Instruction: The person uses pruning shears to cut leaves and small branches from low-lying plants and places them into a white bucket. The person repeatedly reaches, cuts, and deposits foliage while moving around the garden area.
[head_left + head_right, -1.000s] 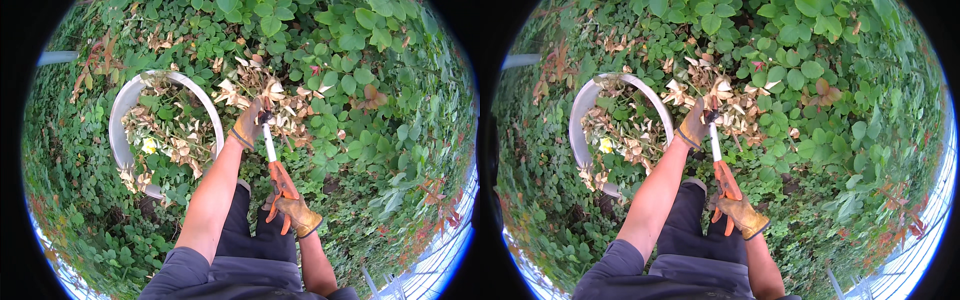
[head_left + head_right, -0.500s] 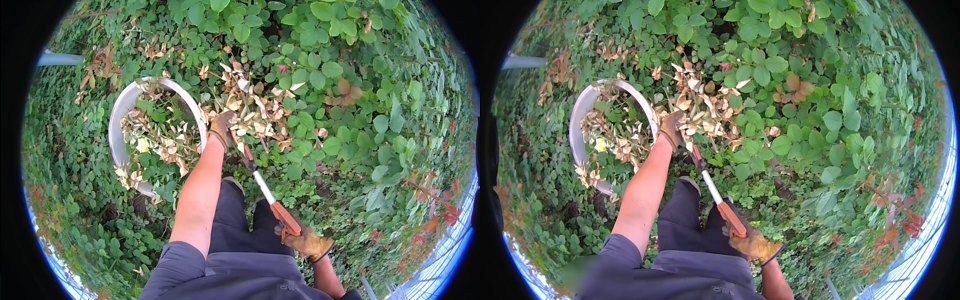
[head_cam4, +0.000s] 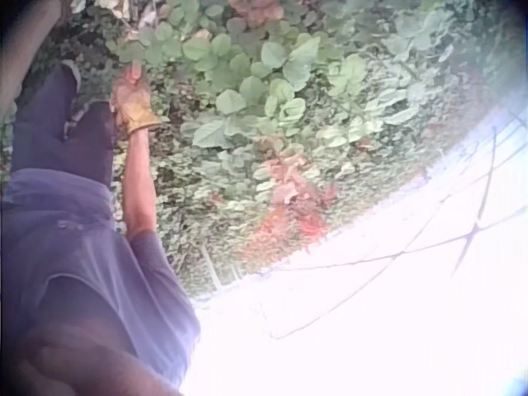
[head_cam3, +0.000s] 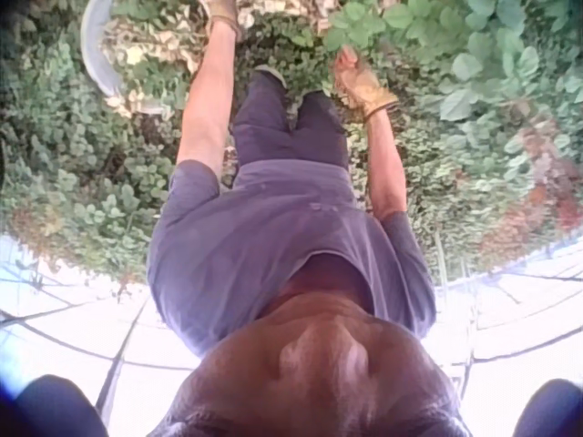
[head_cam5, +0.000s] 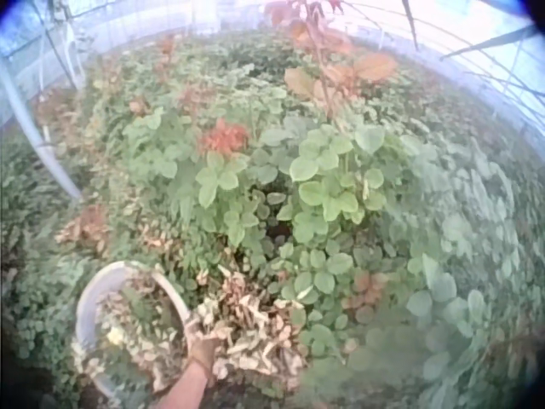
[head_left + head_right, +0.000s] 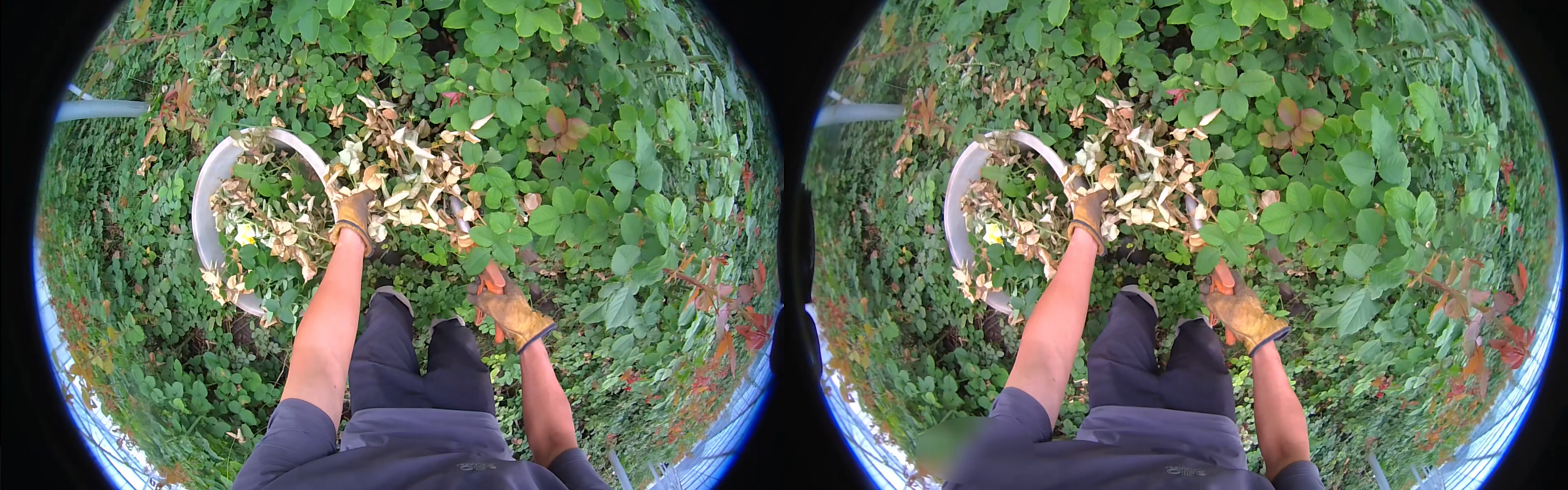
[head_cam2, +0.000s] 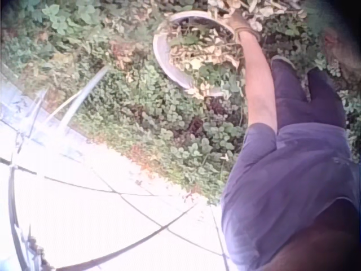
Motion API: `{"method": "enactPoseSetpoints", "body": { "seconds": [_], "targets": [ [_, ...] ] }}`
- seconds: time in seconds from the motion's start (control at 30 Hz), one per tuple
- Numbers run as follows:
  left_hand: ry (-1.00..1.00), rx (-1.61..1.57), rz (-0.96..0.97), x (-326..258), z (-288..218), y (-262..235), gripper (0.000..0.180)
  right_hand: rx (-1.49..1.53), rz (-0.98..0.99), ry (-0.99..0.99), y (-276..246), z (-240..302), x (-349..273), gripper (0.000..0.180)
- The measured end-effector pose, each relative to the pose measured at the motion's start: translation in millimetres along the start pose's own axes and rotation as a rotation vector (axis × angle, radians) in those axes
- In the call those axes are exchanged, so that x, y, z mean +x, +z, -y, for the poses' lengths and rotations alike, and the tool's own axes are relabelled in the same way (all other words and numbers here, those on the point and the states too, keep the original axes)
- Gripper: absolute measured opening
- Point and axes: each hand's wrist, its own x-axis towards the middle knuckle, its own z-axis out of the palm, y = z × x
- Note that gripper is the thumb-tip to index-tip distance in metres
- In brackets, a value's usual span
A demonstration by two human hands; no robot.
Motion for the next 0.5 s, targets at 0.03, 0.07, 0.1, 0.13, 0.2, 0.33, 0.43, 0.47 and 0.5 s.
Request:
{"method": "enactPoseSetpoints", "body": {
  "seconds": [0.03, 0.07, 0.1, 0.13, 0.2, 0.33, 0.43, 0.47, 0.5],
  "targets": [
    [-0.248, -0.706, 0.112, 5.4, -8.9, -7.2, 0.044, -0.125, 0.018, 0.001, 6.6, 4.7, 2.7, 0.047],
    [-0.511, -1.239, 0.122, 11.2, -17.4, -14.4, 0.05, -0.265, -0.004, -0.047, 13.8, 7.9, -1.1, 0.045],
    [-0.781, -1.6, 0.005, 14.2, -37.6, -12.8, 0.046, -0.388, -0.008, -0.18, 20.2, 10.9, -6.7, 0.042],
    [-0.717, -1.629, 0.078, 19.0, -45.5, -17.5, 0.044, -0.346, -0.021, -0.189, 27.2, 12.9, -16.9, 0.037],
    [-0.413, -1.918, 0.251, 30.3, -62.9, -23.5, 0.042, -0.409, 0.001, -0.313, 35.3, 16.7, -35.7, 0.057],
    [-0.426, -1.925, 0.32, 36.5, -82.8, -23.6, 0.037, -0.56, -0.077, -0.385, 34.3, 15.8, -58.1, 0.073],
    [-0.424, -1.985, 0.354, 22.4, -76.2, -17.9, 0.04, -0.587, -0.066, -0.385, 25.4, -3.6, -72.4, 0.073],
    [-0.412, -1.88, 0.27, 15.1, -66.8, -16.7, 0.041, -0.538, -0.037, -0.382, 23.1, -13.9, -81.3, 0.073],
    [-0.367, -2.044, 0.214, 6.3, -61.8, -12.2, 0.042, -0.479, -0.003, -0.409, 21.7, -26.0, -91.9, 0.072]
  ]
}}
